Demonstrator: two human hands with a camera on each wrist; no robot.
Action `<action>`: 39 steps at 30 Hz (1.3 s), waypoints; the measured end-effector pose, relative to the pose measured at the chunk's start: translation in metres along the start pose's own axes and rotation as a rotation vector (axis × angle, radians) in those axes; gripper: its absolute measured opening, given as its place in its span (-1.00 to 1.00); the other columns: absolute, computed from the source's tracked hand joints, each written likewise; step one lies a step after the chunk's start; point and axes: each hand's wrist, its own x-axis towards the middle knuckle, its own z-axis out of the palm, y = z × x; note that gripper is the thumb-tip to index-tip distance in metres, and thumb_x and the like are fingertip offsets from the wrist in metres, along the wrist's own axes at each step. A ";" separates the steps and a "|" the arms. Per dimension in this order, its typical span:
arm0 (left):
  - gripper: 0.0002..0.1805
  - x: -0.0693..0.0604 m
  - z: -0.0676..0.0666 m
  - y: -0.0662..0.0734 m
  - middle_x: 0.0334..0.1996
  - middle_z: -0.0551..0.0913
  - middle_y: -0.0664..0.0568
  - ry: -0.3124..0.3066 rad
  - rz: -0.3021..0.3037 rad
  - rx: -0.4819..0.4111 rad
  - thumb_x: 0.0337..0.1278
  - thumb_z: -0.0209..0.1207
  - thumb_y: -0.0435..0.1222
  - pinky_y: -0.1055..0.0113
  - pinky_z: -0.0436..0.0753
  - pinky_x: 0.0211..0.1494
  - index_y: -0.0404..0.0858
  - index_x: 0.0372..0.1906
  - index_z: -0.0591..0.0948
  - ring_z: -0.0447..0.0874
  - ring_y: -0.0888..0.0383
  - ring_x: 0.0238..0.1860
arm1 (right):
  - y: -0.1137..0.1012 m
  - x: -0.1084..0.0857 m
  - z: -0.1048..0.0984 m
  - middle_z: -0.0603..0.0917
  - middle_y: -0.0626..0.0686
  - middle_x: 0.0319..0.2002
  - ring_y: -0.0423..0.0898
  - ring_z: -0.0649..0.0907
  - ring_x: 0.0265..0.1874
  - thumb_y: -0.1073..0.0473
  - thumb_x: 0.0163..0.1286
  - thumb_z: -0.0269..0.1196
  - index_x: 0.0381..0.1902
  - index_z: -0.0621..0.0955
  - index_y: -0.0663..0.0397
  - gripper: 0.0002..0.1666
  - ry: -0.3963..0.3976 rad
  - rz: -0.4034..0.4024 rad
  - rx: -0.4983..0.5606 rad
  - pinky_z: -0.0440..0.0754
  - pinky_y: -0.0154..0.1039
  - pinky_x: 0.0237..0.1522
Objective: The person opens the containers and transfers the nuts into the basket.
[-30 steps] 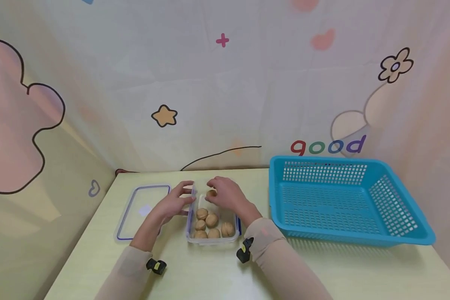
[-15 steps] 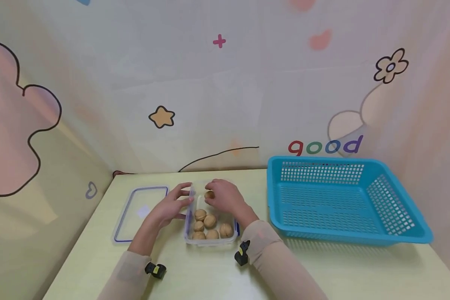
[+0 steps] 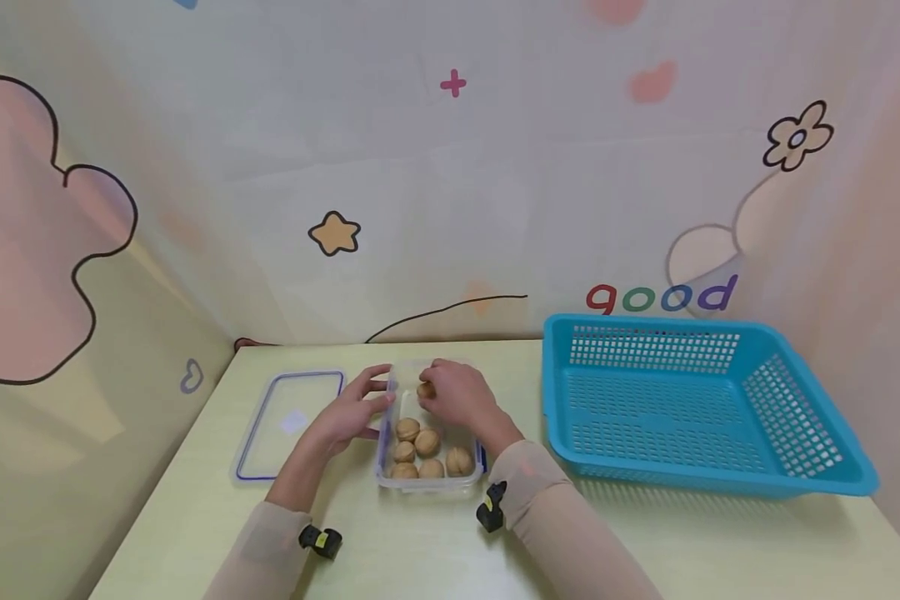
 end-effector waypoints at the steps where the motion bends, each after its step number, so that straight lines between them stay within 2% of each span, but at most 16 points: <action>1: -0.33 0.000 0.001 0.001 0.52 0.24 -0.34 -0.002 0.002 0.001 0.61 0.11 -0.31 -0.19 0.80 0.02 -0.12 0.66 0.19 0.46 -0.42 0.37 | 0.001 0.000 0.000 0.78 0.00 -0.01 0.03 0.75 -0.02 0.03 0.41 0.46 0.07 0.80 0.04 -0.65 0.003 0.001 0.000 0.74 0.00 0.09; 8: -0.32 0.001 0.005 0.005 0.52 0.24 -0.35 -0.021 0.007 0.012 0.62 0.09 -0.31 -0.17 0.80 0.02 -0.13 0.67 0.16 0.50 -0.42 0.34 | 0.005 -0.003 -0.002 0.73 -0.05 -0.19 -0.06 0.68 -0.27 0.05 0.42 0.45 -0.04 0.82 0.00 -0.76 -0.004 0.007 -0.043 0.73 -0.05 -0.15; 16: -0.33 0.002 0.005 0.006 0.52 0.25 -0.34 -0.007 0.004 -0.005 0.62 0.10 -0.31 -0.17 0.80 0.01 -0.11 0.66 0.18 0.52 -0.41 0.33 | 0.006 -0.002 -0.003 0.73 -0.06 -0.25 -0.06 0.67 -0.30 0.07 0.40 0.45 -0.11 0.77 -0.04 -0.83 -0.003 -0.018 -0.079 0.71 -0.03 -0.14; 21: -0.33 0.002 0.003 0.005 0.52 0.25 -0.35 -0.011 0.006 0.004 0.61 0.11 -0.31 -0.16 0.81 0.01 -0.12 0.66 0.18 0.54 -0.40 0.32 | 0.005 -0.002 -0.002 0.69 -0.09 -0.37 -0.10 0.61 -0.42 0.10 0.39 0.43 -0.20 0.71 -0.02 -0.87 0.023 -0.038 -0.083 0.69 -0.06 -0.26; 31: -0.31 -0.004 -0.002 0.004 0.52 0.25 -0.36 -0.016 0.005 0.000 0.61 0.11 -0.32 -0.17 0.80 0.01 -0.18 0.67 0.15 0.54 -0.39 0.31 | 0.002 -0.001 0.005 0.63 -0.13 -0.43 -0.14 0.54 -0.46 0.07 0.36 0.44 -0.25 0.67 -0.06 -0.86 0.027 -0.032 -0.061 0.64 -0.10 -0.32; 39: -0.31 -0.002 -0.001 0.004 0.52 0.25 -0.35 -0.010 -0.003 -0.011 0.60 0.11 -0.32 -0.17 0.81 0.00 -0.15 0.67 0.17 0.52 -0.40 0.33 | 0.002 -0.003 0.004 0.50 -0.13 -0.52 -0.12 0.47 -0.51 0.11 0.41 0.37 -0.39 0.56 -0.11 -0.80 0.041 -0.029 -0.042 0.44 -0.18 -0.43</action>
